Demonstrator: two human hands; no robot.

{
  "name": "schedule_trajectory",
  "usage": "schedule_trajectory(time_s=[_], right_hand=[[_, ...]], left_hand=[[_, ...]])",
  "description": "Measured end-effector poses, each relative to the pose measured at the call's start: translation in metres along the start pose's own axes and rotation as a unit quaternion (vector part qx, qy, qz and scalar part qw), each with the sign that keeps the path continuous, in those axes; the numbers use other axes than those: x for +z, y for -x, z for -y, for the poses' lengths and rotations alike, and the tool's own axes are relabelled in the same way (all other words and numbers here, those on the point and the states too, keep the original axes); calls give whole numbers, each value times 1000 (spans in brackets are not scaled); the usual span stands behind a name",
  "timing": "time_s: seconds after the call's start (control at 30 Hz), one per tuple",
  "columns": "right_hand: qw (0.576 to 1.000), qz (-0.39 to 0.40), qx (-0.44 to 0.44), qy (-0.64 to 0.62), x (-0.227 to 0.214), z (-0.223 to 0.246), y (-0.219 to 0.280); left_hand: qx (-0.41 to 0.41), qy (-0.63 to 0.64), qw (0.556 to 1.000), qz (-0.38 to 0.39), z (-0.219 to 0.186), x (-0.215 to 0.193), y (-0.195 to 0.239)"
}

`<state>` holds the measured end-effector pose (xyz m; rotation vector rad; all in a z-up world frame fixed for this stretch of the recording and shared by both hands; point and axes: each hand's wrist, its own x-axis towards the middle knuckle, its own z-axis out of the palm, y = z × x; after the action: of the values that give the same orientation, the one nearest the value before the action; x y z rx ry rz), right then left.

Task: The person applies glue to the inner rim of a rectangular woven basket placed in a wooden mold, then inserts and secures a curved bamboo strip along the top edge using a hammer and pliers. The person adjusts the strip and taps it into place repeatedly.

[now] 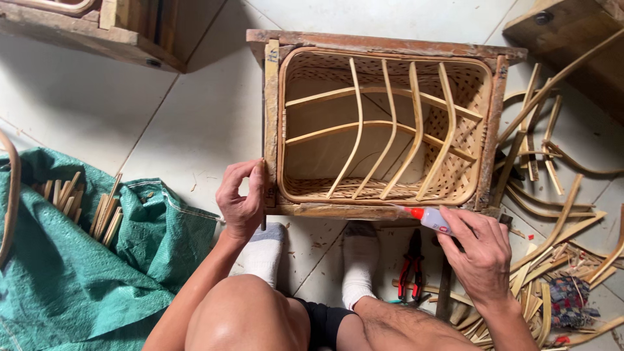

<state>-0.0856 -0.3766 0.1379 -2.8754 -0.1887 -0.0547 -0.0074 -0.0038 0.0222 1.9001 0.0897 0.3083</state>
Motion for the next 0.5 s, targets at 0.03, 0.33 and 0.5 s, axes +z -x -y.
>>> schedule_trajectory(time_s=[0.03,0.33,0.5], right_hand=[[1000,0,-2,4,0,-1,1],[998,5,-58,38,0,-8,-5],[999,-8,-2,32,-12,-29,6]], left_hand=[[-2,-2,1000,1,0,0,1],[-3,-20,1000,6,0,1,0],[-18,-22,999,15,-1,2,1]])
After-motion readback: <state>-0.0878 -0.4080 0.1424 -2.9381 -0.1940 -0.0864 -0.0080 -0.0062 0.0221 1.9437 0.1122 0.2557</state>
